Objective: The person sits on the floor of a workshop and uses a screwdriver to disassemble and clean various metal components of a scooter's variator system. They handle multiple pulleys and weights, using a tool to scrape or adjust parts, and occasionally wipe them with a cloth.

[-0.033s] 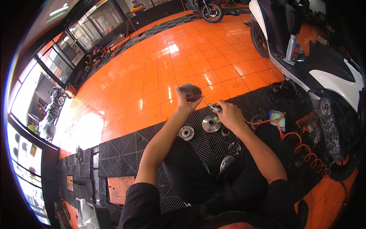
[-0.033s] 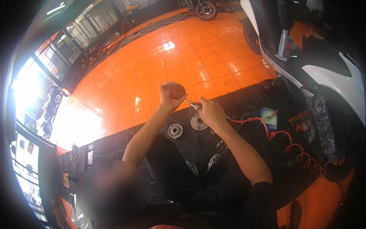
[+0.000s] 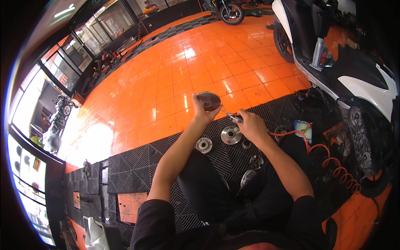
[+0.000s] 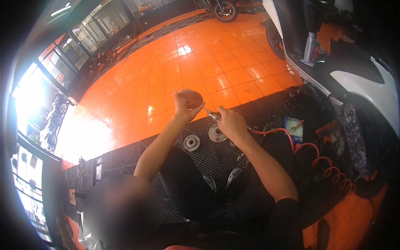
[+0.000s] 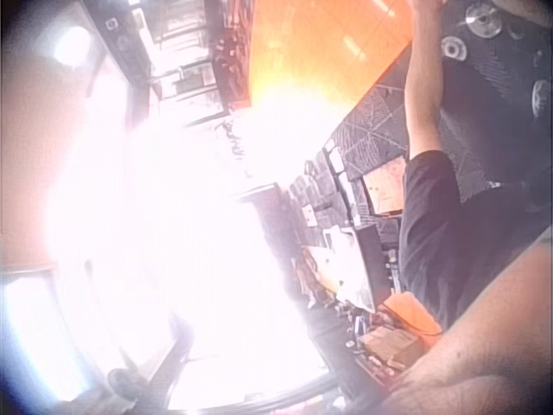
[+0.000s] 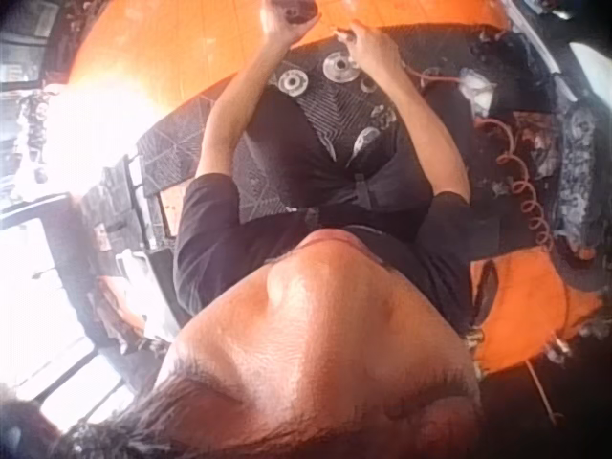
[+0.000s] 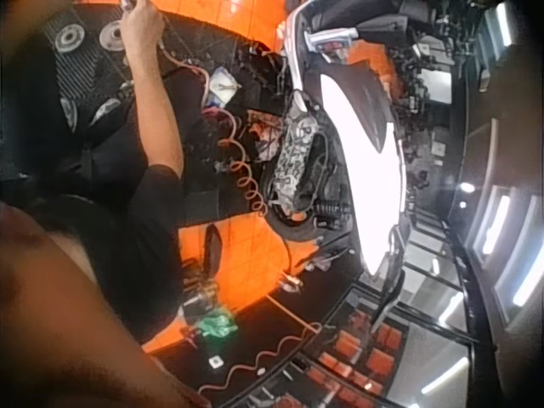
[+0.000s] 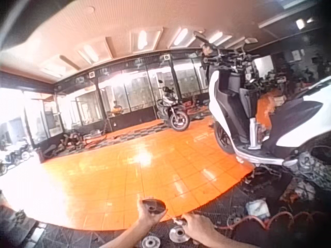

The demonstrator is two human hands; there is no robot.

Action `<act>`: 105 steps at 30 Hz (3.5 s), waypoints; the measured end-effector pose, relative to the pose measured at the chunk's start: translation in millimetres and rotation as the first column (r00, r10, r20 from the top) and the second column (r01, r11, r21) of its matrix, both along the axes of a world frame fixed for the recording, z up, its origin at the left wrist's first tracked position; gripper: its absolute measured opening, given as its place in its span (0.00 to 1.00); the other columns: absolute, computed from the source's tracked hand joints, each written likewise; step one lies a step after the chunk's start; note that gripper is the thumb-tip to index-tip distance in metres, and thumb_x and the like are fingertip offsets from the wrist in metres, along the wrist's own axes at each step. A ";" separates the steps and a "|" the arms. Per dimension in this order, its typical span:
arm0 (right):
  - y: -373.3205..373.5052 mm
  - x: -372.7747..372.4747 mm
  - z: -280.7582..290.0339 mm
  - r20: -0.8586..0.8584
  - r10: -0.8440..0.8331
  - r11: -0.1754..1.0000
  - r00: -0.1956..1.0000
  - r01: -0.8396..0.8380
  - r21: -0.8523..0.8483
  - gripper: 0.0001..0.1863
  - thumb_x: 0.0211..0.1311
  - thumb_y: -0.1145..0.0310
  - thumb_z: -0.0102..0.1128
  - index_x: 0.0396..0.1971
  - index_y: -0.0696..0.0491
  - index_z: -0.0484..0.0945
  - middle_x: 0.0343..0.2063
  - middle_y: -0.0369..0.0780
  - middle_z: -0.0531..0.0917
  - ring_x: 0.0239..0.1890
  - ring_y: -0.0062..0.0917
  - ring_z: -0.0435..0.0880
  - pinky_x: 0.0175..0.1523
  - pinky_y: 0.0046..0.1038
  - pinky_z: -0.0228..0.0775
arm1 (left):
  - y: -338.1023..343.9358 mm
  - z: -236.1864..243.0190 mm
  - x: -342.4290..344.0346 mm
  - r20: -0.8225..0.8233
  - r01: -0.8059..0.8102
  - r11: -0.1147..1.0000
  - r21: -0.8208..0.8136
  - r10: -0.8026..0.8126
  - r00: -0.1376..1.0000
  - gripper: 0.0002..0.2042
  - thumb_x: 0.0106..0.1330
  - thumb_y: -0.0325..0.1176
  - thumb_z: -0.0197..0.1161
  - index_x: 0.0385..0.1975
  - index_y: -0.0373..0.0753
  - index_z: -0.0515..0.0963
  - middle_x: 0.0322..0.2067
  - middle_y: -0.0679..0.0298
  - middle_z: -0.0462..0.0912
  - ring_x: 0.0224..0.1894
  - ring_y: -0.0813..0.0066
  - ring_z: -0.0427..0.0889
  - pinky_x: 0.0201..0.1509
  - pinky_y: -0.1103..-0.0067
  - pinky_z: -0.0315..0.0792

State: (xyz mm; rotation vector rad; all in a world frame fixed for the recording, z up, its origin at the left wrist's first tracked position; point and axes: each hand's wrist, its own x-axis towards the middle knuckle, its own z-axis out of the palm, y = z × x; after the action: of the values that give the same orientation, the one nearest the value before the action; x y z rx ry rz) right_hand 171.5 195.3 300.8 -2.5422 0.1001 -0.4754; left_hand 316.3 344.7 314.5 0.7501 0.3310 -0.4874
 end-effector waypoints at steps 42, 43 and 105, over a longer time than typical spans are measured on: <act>0.8 -9.7 20.9 -0.175 0.146 0.969 0.974 -0.105 0.224 0.17 0.60 0.56 0.65 0.37 0.55 0.79 0.29 0.48 0.84 0.37 0.43 0.84 0.42 0.41 0.73 | 14.3 -63.0 41.3 0.033 0.176 0.905 0.387 -0.204 0.978 0.24 0.59 0.64 0.52 0.32 0.47 0.68 0.33 0.61 0.69 0.36 0.64 0.69 0.44 0.57 0.70; 0.5 -9.3 18.5 -0.167 0.138 0.974 0.976 -0.103 0.203 0.17 0.60 0.56 0.65 0.37 0.55 0.79 0.29 0.48 0.84 0.38 0.42 0.84 0.42 0.41 0.73 | 10.4 -62.7 38.8 0.022 0.198 0.902 0.383 -0.223 0.975 0.23 0.60 0.64 0.51 0.32 0.48 0.68 0.31 0.62 0.69 0.35 0.65 0.69 0.44 0.58 0.70; -6.2 0.0 10.3 -0.215 0.040 0.978 0.976 0.005 0.208 0.18 0.62 0.57 0.63 0.41 0.58 0.78 0.32 0.50 0.84 0.40 0.45 0.84 0.45 0.43 0.73 | 2.2 -32.0 14.1 -0.171 -0.120 0.987 -0.105 0.101 0.980 0.33 0.68 0.62 0.40 0.51 0.31 0.57 0.50 0.42 0.57 0.51 0.48 0.64 0.59 0.48 0.71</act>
State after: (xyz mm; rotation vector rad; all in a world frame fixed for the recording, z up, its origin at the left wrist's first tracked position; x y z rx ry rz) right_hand 171.5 189.1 311.1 -2.3787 0.1974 -0.1658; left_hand 330.4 347.0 282.4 0.5772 0.4930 -0.4602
